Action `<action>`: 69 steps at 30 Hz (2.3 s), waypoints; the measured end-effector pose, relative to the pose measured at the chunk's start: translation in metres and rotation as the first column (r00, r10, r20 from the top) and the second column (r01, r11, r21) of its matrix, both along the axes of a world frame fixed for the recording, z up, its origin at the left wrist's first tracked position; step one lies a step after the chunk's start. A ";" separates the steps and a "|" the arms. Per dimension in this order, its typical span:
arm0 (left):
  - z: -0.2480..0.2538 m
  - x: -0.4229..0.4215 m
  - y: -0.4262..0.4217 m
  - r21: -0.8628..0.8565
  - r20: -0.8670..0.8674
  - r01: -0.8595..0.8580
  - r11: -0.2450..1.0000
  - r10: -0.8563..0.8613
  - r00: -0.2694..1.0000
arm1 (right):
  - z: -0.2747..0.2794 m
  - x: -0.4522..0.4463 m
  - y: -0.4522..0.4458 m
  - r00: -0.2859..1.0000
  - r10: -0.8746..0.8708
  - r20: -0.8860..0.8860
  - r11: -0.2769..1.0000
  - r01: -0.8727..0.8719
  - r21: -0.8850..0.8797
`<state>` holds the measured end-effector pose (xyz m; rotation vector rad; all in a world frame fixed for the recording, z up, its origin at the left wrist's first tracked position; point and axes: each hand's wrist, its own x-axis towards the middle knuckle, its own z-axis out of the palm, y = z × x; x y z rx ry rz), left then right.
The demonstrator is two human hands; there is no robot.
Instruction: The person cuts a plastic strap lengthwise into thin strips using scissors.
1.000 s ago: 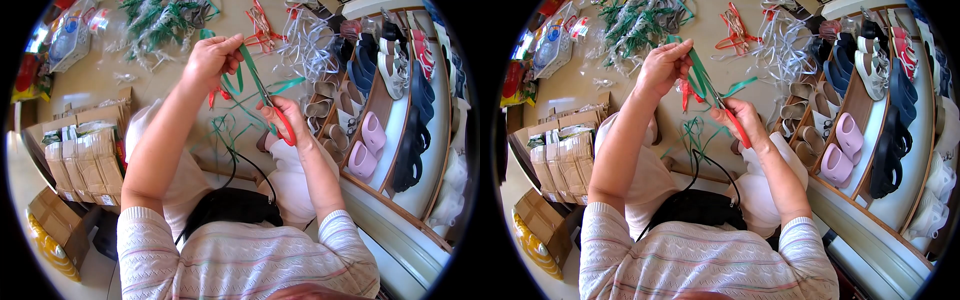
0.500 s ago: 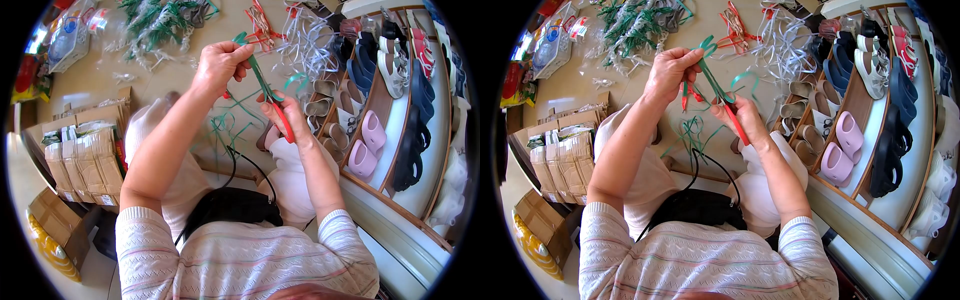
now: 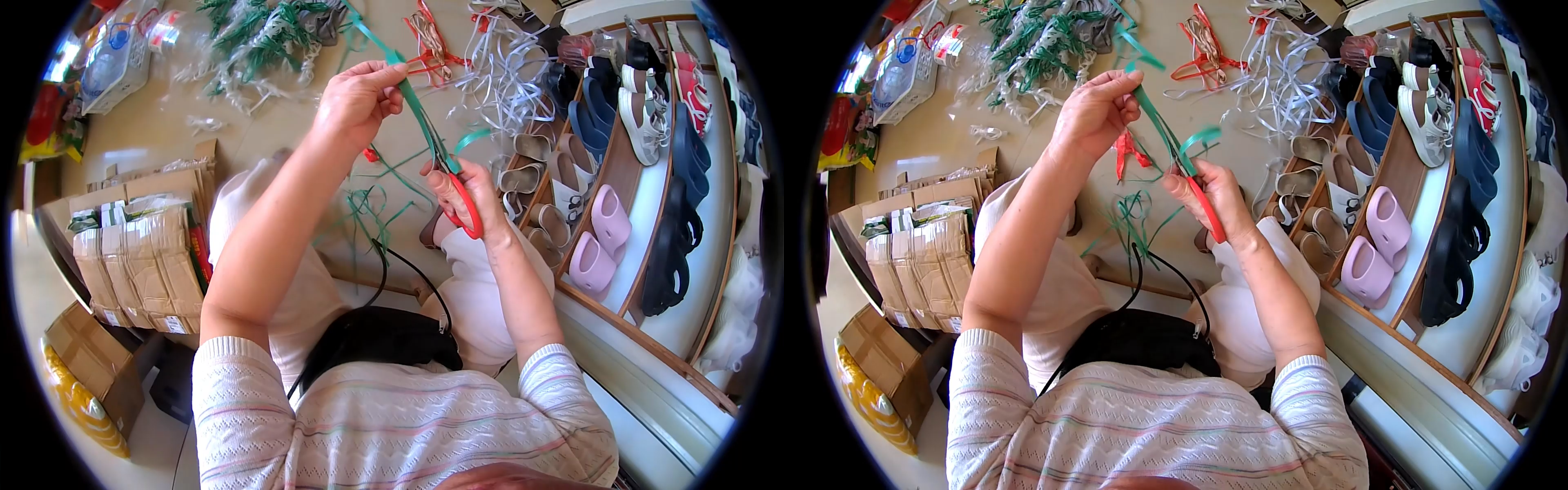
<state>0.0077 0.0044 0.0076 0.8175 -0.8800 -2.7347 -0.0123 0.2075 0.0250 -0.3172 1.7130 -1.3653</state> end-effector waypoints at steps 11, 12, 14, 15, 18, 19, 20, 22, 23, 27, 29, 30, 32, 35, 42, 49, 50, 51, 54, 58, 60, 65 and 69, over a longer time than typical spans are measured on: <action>0.001 0.002 0.007 -0.125 0.045 0.026 0.992 -0.021 0.999 | -0.004 -0.004 -0.001 0.973 0.061 -0.223 0.998 -0.066 -0.016; -0.001 0.001 0.002 -0.081 0.033 0.024 0.996 -0.022 0.999 | -0.005 -0.004 -0.001 0.970 0.062 -0.235 0.997 -0.069 -0.023; -0.001 -0.001 -0.003 -0.071 0.035 -0.013 0.997 0.015 0.999 | -0.004 -0.003 -0.001 0.982 0.044 -0.183 0.999 -0.048 -0.014; 0.001 -0.001 -0.004 -0.082 0.038 -0.018 0.996 0.021 0.999 | -0.004 -0.003 -0.001 0.987 0.035 -0.157 0.999 -0.038 -0.010; 0.003 -0.001 0.002 -0.172 0.052 -0.027 0.985 0.036 0.998 | 0.007 0.000 -0.006 0.997 0.023 -0.076 1.000 -0.022 0.006; 0.001 -0.001 0.006 -0.203 0.059 -0.024 0.979 0.036 0.998 | 0.006 0.000 -0.007 0.998 0.014 -0.056 1.000 -0.015 -0.008; 0.001 -0.001 0.010 -0.234 0.066 -0.019 0.972 0.036 0.997 | 0.004 0.000 -0.008 0.999 0.005 -0.036 1.000 -0.006 -0.024; 0.003 0.000 0.011 -0.259 0.063 -0.040 0.965 0.059 0.996 | 0.001 0.000 -0.007 1.000 -0.016 -0.002 0.999 0.016 -0.035; 0.004 0.000 0.011 -0.263 0.062 -0.041 0.964 0.059 0.996 | 0.000 0.000 -0.006 1.000 -0.028 0.010 0.999 0.028 -0.032; 0.004 0.000 0.008 -0.288 0.038 -0.043 0.957 0.056 0.998 | 0.000 -0.002 -0.003 0.998 -0.030 0.061 0.999 0.032 -0.030; 0.004 0.001 0.007 -0.336 0.056 -0.015 0.942 0.035 0.998 | 0.002 -0.003 -0.002 0.998 -0.019 0.055 1.000 0.018 0.006; 0.004 0.001 0.007 -0.360 0.065 -0.001 0.933 0.026 0.998 | 0.003 -0.003 -0.002 0.999 -0.012 0.052 1.000 0.011 0.023; 0.005 0.000 0.006 -0.443 0.101 0.032 0.896 0.014 0.995 | 0.001 -0.003 -0.002 0.996 -0.016 0.093 1.000 0.016 -0.001; 0.008 -0.001 0.002 -0.504 0.092 -0.001 0.864 0.055 0.994 | 0.001 -0.001 0.001 0.998 0.018 0.068 1.000 -0.019 0.019; 0.011 0.000 -0.008 -0.626 0.065 -0.077 0.776 0.150 0.987 | 0.021 -0.011 0.014 0.946 0.223 0.237 0.972 -0.234 0.018; 0.006 -0.002 0.000 -0.553 0.077 -0.014 0.833 0.068 0.995 | 0.018 -0.013 0.005 0.982 0.061 0.181 0.997 -0.053 -0.049; 0.007 -0.002 0.000 -0.529 0.081 -0.006 0.849 0.057 0.995 | 0.016 -0.014 0.004 0.985 0.073 0.158 0.997 -0.067 -0.039; 0.008 -0.001 0.001 -0.505 0.084 0.001 0.863 0.048 0.995 | 0.013 -0.014 0.003 0.987 0.087 0.134 0.996 -0.084 -0.029; 0.009 0.000 0.001 -0.424 0.078 -0.001 0.906 0.037 0.996 | 0.011 -0.011 0.001 0.987 0.110 0.115 0.994 -0.108 -0.019; 0.009 0.001 -0.002 -0.312 0.087 0.021 0.950 0.006 0.996 | 0.008 -0.009 -0.001 0.989 0.090 0.115 0.996 -0.086 -0.040; 0.007 0.001 -0.003 -0.283 0.084 0.020 0.959 0.004 0.996 | 0.009 -0.008 -0.003 0.991 0.096 0.096 0.995 -0.093 -0.032; 0.005 0.001 -0.001 -0.230 0.076 0.039 0.972 -0.022 0.997 | 0.003 -0.008 -0.002 0.993 0.104 0.054 0.994 -0.102 -0.040; 0.003 0.001 0.001 -0.206 0.093 0.064 0.976 -0.045 0.995 | 0.002 -0.008 -0.004 0.996 0.084 -0.012 0.996 -0.085 -0.034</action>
